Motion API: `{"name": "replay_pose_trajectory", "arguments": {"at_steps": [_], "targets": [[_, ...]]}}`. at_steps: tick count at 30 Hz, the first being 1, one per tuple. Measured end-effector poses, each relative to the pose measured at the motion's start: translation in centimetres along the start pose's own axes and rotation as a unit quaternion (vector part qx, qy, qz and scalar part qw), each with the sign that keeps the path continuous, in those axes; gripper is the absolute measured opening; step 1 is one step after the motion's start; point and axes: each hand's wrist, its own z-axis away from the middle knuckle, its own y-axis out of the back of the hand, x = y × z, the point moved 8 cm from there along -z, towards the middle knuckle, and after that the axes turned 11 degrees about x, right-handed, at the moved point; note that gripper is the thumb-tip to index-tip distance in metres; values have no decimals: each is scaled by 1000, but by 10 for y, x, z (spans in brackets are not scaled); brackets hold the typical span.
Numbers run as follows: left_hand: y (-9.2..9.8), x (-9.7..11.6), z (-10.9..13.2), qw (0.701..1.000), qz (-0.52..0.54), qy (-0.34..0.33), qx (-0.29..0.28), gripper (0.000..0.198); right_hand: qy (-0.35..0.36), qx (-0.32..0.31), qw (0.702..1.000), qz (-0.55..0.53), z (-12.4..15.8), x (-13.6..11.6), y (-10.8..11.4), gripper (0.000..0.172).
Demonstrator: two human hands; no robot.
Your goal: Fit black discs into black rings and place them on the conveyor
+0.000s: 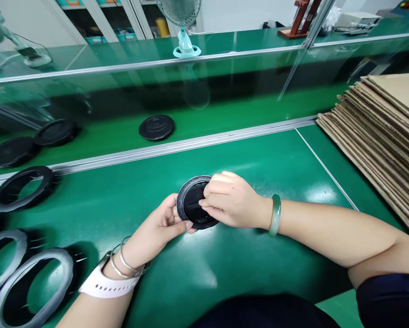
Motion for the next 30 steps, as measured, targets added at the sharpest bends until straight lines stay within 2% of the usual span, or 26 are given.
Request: {"name": "replay_pose_trajectory", "arguments": {"at_steps": [3,8,16,25,30], "targets": [[0,1,-1,1000,16,0,2,40,-3,13,1000,0,2,1,-1,22],[-3,1,-1,1000,11,5,13,39,-19,-23,1000,0,6,4,-11,23],[-5,1,1,1000,-19,-9,17,38,-1,-36,999,18,3,-1,-3,24],[-8,2,2,999,-30,-22,20,35,-27,-22,999,8,1,1,2,21],[-9,3,2,999,-36,-24,19,34,-20,-49,998,19,2,-1,0,24]]}}
